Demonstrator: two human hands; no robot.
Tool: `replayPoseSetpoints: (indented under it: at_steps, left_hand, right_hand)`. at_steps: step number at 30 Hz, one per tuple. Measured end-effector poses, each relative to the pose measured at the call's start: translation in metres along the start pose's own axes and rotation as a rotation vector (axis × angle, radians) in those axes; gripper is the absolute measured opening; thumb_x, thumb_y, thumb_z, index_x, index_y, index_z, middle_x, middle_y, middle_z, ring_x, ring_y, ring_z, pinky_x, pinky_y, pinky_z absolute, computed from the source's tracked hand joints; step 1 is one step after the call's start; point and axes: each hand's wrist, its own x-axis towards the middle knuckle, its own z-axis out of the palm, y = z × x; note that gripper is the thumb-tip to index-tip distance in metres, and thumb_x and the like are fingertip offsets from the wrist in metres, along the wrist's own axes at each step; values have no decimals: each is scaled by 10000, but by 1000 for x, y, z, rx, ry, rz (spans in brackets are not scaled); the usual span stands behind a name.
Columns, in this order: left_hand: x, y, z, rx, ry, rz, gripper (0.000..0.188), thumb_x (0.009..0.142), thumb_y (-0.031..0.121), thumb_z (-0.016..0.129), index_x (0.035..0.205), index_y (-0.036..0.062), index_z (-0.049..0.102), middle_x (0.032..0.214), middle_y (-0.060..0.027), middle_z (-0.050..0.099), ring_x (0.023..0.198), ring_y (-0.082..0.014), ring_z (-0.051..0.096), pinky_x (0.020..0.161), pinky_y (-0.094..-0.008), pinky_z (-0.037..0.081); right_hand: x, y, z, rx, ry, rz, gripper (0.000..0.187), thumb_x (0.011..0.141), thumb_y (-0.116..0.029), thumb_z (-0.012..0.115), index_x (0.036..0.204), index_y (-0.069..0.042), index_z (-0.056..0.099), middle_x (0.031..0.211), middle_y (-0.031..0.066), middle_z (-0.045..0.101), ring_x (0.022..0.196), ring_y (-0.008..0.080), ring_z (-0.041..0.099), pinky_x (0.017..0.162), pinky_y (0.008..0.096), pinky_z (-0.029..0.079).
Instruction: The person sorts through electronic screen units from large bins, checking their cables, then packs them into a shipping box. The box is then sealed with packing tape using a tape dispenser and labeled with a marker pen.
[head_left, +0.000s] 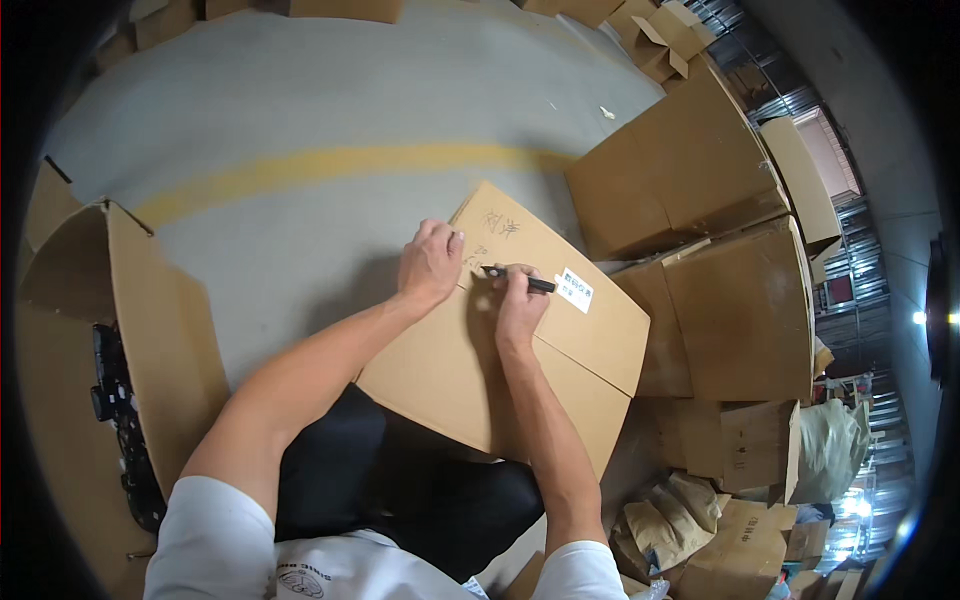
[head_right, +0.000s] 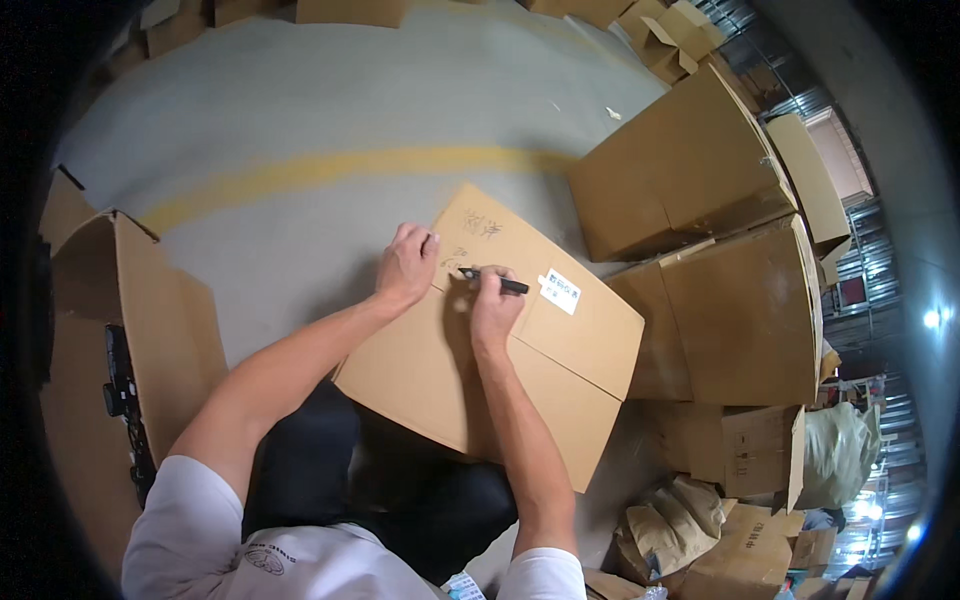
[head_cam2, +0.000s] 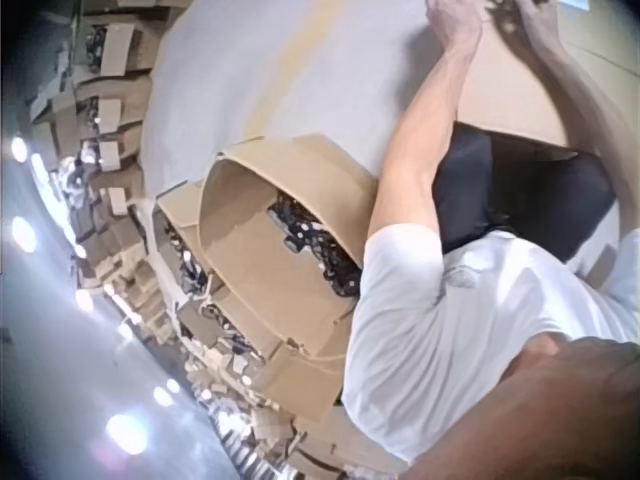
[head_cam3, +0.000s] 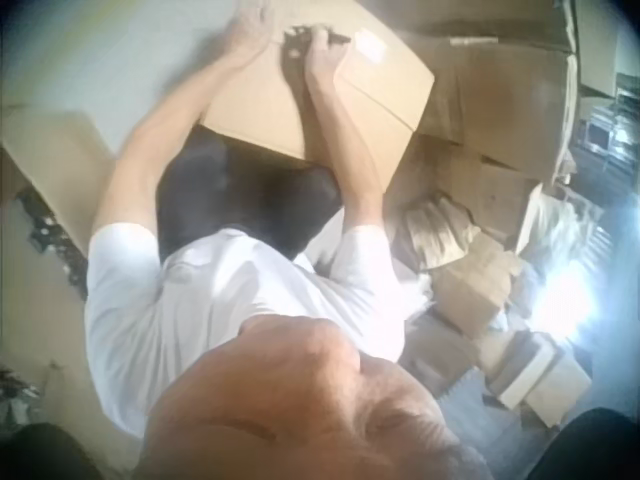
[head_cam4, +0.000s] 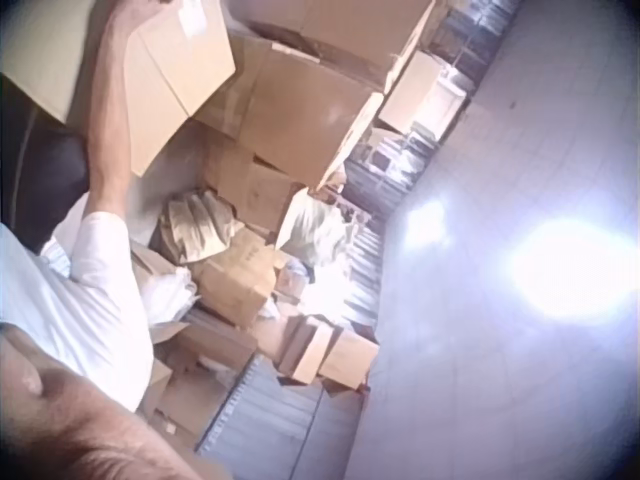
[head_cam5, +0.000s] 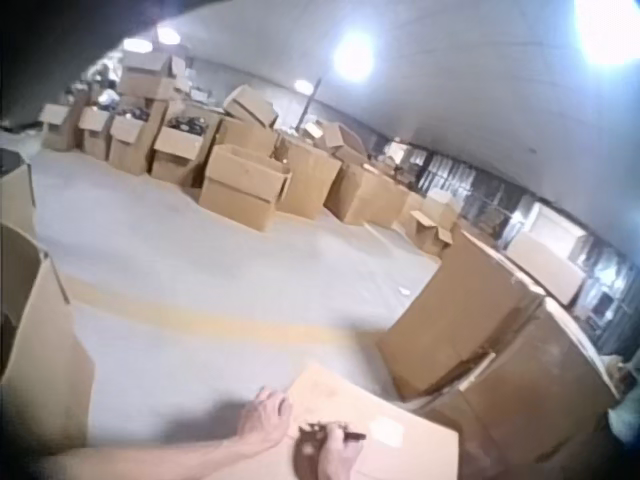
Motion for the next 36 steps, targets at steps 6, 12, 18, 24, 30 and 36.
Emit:
replayPoseSetpoints:
  at_steps: [6, 12, 18, 24, 30, 36]
  left_hand:
    - [-14, 16, 2, 89, 172, 339, 207, 918, 281, 623, 877, 97, 707, 942, -114, 608, 926, -314, 583, 764, -439, 410]
    - [-33, 56, -23, -787, -437, -83, 244, 966, 273, 637, 971, 36, 694, 778, -35, 646, 732, -161, 639, 678, -297, 510]
    - [-70, 96, -58, -1473, -864, -352, 186, 1006, 247, 582, 1022, 72, 642, 808, -7, 643, 748, -130, 633, 703, -287, 534]
    - [-100, 104, -56, -1504, -937, -384, 203, 1006, 257, 580, 1025, 67, 648, 824, -14, 647, 754, -131, 633, 690, -280, 530]
    - [-107, 102, -47, -1468, -959, -384, 190, 1003, 238, 584, 1050, 63, 639, 819, -21, 651, 743, -131, 623, 701, -283, 515]
    - [-105, 99, -47, -1423, -864, -296, 233, 983, 265, 618, 988, 38, 669, 789, -35, 664, 695, -124, 631, 648, -253, 518]
  right_hand:
    - [15, -4, -30, 236, 41, 98, 144, 898, -102, 570, 885, 31, 621, 808, 110, 645, 704, 179, 610, 697, 280, 486]
    - [-16, -51, -54, 662, 84, 178, 134, 913, -123, 610, 947, 5, 591, 858, 116, 640, 719, 182, 618, 687, 302, 519]
    - [-85, -117, -73, 391, 105, -109, 160, 966, -159, 571, 941, -4, 598, 878, 85, 637, 775, 152, 617, 793, 331, 511]
    - [-111, -128, -79, 463, 194, -191, 141, 961, -131, 584, 935, 5, 611, 849, 76, 640, 778, 143, 623, 780, 295, 492]
    - [-115, -123, -82, 242, 109, -124, 179, 965, -177, 619, 925, -2, 620, 792, 22, 635, 762, 83, 582, 707, 234, 460]
    - [-119, -125, -75, 244, 41, -120, 173, 962, -180, 647, 933, -11, 626, 820, 25, 647, 797, 65, 593, 725, 233, 480]
